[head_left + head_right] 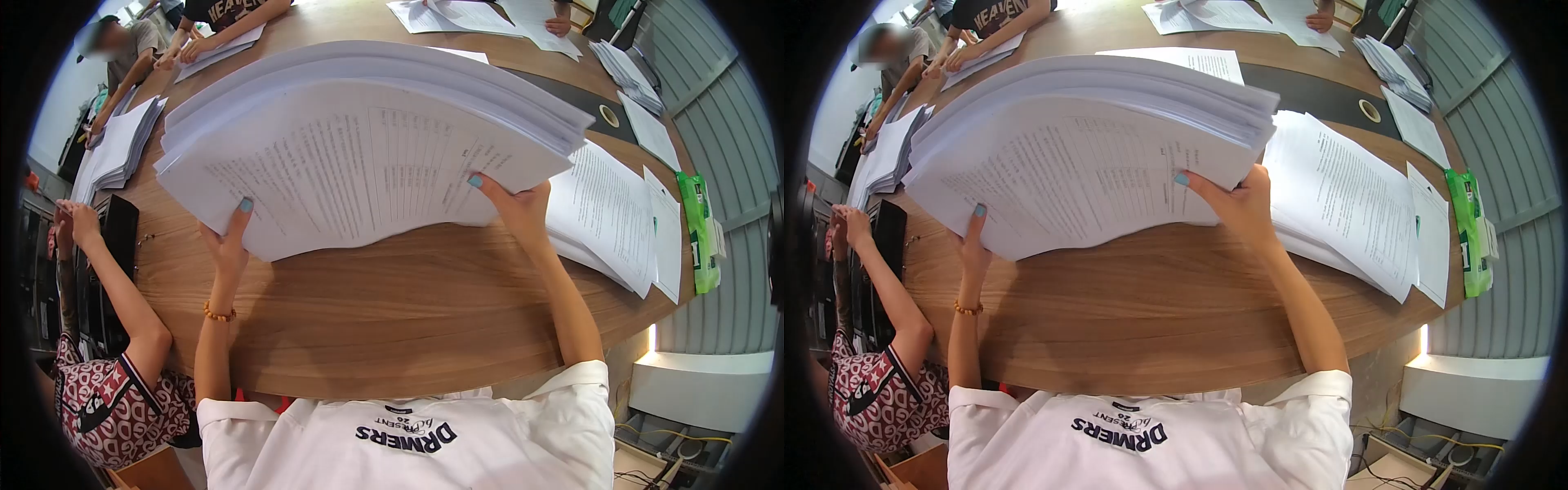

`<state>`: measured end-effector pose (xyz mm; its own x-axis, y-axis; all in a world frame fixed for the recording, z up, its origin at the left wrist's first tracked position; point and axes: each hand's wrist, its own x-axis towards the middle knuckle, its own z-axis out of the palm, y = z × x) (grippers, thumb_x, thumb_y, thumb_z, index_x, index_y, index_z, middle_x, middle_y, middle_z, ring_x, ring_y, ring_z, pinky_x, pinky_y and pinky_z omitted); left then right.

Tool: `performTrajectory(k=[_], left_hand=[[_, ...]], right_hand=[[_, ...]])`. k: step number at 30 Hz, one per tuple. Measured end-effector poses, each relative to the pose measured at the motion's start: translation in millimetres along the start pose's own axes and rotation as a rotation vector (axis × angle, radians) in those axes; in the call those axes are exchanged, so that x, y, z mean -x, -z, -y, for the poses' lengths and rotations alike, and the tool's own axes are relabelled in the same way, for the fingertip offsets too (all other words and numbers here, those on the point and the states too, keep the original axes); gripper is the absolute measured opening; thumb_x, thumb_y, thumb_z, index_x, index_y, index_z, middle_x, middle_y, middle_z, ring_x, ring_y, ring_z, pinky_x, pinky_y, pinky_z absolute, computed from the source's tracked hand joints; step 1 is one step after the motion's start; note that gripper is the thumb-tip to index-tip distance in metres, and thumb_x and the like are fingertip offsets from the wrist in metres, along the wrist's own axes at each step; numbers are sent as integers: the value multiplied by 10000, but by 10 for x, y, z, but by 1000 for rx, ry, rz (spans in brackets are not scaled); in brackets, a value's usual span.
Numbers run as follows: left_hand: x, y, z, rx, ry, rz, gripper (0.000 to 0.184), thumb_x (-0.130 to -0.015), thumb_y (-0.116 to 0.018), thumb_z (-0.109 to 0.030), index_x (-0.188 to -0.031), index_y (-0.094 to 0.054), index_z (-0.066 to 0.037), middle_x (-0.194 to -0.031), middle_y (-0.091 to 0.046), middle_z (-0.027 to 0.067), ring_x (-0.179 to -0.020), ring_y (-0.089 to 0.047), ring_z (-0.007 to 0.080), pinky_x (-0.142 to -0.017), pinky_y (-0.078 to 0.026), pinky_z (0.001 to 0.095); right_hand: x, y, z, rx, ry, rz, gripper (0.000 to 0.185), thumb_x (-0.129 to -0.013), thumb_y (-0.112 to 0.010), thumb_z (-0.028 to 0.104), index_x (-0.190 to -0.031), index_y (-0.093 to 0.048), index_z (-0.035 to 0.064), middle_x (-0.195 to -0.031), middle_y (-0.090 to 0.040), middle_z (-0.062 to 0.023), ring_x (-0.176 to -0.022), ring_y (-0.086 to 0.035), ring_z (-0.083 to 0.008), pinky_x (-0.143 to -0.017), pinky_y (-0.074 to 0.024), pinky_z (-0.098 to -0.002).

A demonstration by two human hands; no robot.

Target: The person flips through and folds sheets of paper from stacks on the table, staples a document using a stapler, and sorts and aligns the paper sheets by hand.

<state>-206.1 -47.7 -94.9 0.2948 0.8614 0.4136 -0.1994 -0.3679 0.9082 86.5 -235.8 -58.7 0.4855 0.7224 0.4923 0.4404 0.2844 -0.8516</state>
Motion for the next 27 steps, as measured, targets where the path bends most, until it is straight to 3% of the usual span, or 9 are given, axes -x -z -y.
performTrajectory(k=[5,7,13,16,18,19,23,25,27], left_hand=[[191,182,378,82,68,-179,404,-746,-606,-14,-1090,-396,24,-943,-508,105,-852,-517,168,-713,-446,287],[259,259,448,-115,-212,-48,362,-738,-610,9,-1051,-431,36,-933,-517,95,-858,-511,158,-731,-442,272],[204,-130,-389,-368,-246,-224,224,-762,-602,-3,-957,-521,71,-913,-567,83,-831,-519,123,-741,-419,246],[227,-295,-534,-300,-189,-281,290,-790,-601,-72,-1008,-501,92,-946,-556,87,-815,-515,133,-778,-403,243],[278,-453,-474,-355,-214,-256,300,-796,-592,-69,-1026,-487,92,-967,-548,95,-835,-509,132,-782,-401,245],[292,-496,-420,-403,-242,-227,310,-802,-583,-66,-1045,-473,91,-988,-540,103,-854,-503,132,-787,-399,246],[258,-504,-215,-238,-308,-252,309,-776,-597,-20,-1036,-465,83,-974,-538,113,-847,-509,127,-749,-411,247],[226,-408,-173,-166,-301,-231,360,-773,-598,-16,-1072,-421,80,-989,-510,106,-885,-490,130,-761,-404,245],[251,-262,-78,-207,-249,-183,373,-764,-609,-15,-1073,-420,74,-969,-510,98,-885,-489,128,-758,-407,244]], right_hand=[[26,168,-147,68,-41,158,390,-607,-739,17,-953,-561,-21,-855,-617,-76,-780,-579,-146,-673,-477,-265],[67,192,-114,-11,-122,238,462,-569,-772,45,-966,-544,-16,-859,-613,-74,-796,-575,-155,-680,-478,-282],[7,36,231,194,50,105,256,-704,-696,84,-918,-601,-18,-814,-625,-67,-735,-583,-127,-647,-472,-231],[23,-104,216,272,108,61,233,-715,-682,67,-913,-601,-27,-800,-625,-69,-716,-578,-119,-625,-467,-229],[115,-272,-30,297,323,-55,121,-713,-662,35,-794,-613,-41,-696,-634,-109,-572,-597,-122,-461,-434,-228],[132,-303,-63,291,325,-56,121,-713,-662,35,-794,-613,-41,-696,-634,-109,-572,-597,-122,-461,-434,-228],[74,-235,-129,276,245,-43,207,-706,-670,33,-874,-584,-51,-726,-633,-109,-602,-601,-147,-507,-458,-251],[19,-189,-26,100,-89,-63,272,-678,-698,35,-904,-570,-45,-819,-606,-83,-743,-563,-141,-651,-461,-247],[16,-70,-32,76,-116,14,303,-645,-722,51,-883,-565,-53,-817,-607,-86,-755,-564,-146,-676,-459,-251]])
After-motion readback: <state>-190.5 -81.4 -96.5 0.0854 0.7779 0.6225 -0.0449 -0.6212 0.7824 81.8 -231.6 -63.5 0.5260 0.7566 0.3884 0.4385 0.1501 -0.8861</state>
